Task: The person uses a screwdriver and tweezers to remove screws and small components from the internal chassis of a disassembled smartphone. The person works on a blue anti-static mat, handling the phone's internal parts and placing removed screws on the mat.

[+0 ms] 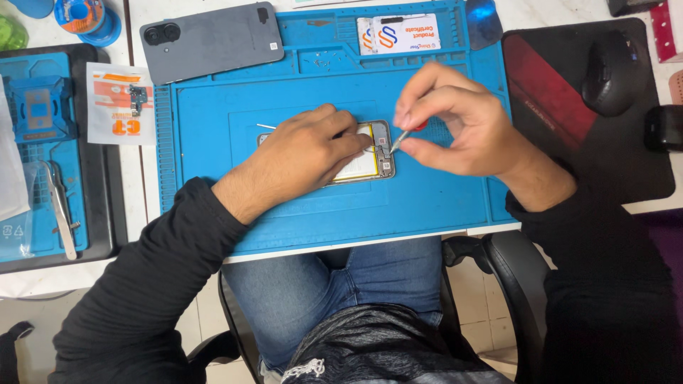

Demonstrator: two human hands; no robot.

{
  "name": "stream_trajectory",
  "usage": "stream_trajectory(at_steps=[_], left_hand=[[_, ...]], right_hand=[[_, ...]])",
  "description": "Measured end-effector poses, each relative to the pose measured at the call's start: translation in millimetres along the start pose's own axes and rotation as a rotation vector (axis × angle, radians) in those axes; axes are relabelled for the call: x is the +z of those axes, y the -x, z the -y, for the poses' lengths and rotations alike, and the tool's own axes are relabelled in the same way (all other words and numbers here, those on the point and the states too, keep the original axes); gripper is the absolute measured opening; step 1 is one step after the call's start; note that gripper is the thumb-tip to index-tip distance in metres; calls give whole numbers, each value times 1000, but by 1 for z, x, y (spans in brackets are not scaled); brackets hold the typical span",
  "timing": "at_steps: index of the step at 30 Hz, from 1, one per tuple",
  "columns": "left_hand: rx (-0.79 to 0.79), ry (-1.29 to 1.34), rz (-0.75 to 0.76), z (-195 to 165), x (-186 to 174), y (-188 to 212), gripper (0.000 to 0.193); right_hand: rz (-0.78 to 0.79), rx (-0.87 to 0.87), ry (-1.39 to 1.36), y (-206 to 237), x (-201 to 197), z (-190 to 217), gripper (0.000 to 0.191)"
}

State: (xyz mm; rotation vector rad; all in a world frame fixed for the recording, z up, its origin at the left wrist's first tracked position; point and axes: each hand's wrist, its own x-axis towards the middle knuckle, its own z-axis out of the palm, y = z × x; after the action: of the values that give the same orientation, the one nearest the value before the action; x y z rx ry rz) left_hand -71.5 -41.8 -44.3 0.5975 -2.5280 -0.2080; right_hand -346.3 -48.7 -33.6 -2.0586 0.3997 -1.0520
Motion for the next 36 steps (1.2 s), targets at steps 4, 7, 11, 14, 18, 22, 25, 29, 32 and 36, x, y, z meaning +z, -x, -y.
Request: stream_trajectory(at_steps=[4,7,11,14,18,22,25,29,32,36], left_hand=[[-2,-4,-2,-1,0,0,22],[1,-21,5,0,0,0,22],[1,-23,5,0,1,0,23],[4,-29,3,0,0,0,23],[9,-40,-3,-1,1,0,22],[20,-86,17,0,2,0,23],[22,-80,12,0,3,0,24],[13,-92,24,-1,2,1,25],[17,-99,18,-1,3,1,25],[14,-106,27,-1,3,0,26]], right_hand=[[27,22,-64,0,-3,2,25],[52,-10,-40,0,-5,2,27],[5,-13,-36,0,-5,1,26],[46,14,-94,-1,-7,1,26],[23,-8,0,-1,-4,2,27],[23,81,-84,-3,-6,4,24],[43,-48,-26,-4,-5,3,30],[10,3,-37,-2,-5,1,26],[24,18,-81,0,-6,-1,26],[6,-19,21,0,-6,-2,27]])
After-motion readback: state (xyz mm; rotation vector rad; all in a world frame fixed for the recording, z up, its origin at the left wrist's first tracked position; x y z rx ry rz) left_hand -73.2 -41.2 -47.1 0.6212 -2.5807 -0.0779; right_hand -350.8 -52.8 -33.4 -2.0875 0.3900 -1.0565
